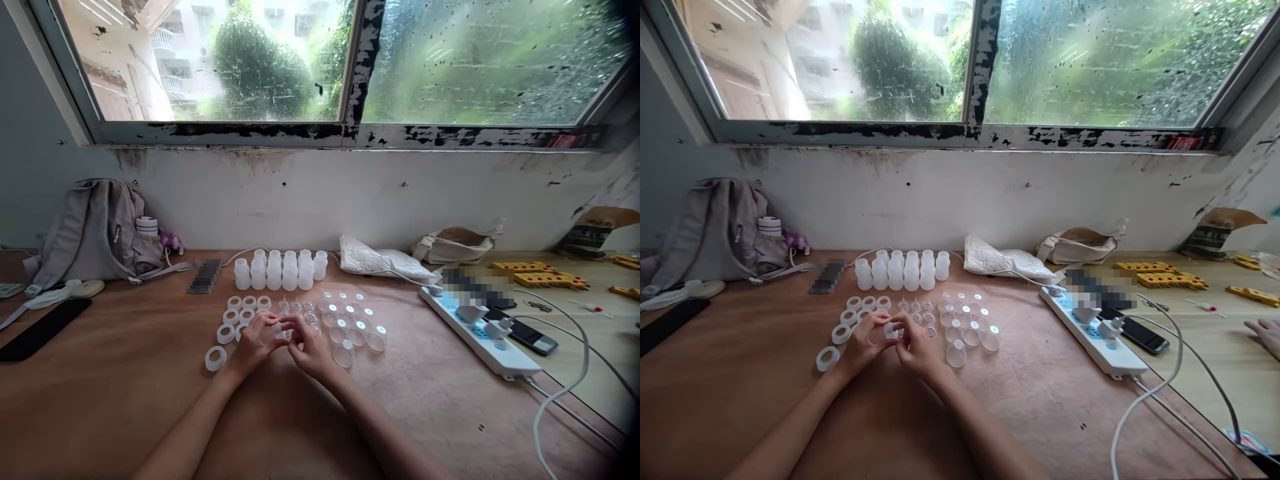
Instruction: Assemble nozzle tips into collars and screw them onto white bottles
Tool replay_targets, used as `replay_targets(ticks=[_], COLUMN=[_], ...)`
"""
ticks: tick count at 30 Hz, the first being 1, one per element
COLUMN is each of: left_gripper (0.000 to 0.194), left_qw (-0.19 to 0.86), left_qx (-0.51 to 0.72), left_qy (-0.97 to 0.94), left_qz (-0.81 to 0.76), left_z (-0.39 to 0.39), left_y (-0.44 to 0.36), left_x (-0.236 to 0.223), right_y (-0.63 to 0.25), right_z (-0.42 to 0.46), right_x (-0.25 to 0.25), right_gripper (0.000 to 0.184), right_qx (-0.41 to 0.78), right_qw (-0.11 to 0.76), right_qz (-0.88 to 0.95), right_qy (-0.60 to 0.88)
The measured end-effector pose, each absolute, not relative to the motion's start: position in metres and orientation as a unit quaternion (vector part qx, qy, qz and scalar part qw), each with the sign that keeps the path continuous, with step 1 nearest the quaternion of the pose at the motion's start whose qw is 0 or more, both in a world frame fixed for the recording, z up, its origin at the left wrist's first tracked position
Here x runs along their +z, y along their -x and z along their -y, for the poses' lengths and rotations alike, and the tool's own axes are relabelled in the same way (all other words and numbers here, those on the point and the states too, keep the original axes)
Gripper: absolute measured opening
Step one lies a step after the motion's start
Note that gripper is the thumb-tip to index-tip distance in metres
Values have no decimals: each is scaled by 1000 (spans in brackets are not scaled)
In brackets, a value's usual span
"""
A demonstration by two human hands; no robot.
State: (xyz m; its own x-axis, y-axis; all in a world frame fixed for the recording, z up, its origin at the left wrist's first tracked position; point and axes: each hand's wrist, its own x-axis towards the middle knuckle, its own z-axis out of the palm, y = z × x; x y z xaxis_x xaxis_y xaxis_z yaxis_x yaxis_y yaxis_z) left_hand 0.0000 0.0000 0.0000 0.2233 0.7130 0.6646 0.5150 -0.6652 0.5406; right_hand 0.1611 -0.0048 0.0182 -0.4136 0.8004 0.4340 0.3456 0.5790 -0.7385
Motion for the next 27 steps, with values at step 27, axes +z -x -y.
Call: replay_targets(ticks=[27], left_gripper=[37], left_qw=[70], left_qx=[495], left_qy=[-778], left_qz=[-381], left_z=[4], left_y=[-5], left_x=[1], right_y=[-160], right_z=[3], right_x=[24], right_gripper=[18], right_qx=[465], right_qw=[524], right_qz=[607], right_qy=[374])
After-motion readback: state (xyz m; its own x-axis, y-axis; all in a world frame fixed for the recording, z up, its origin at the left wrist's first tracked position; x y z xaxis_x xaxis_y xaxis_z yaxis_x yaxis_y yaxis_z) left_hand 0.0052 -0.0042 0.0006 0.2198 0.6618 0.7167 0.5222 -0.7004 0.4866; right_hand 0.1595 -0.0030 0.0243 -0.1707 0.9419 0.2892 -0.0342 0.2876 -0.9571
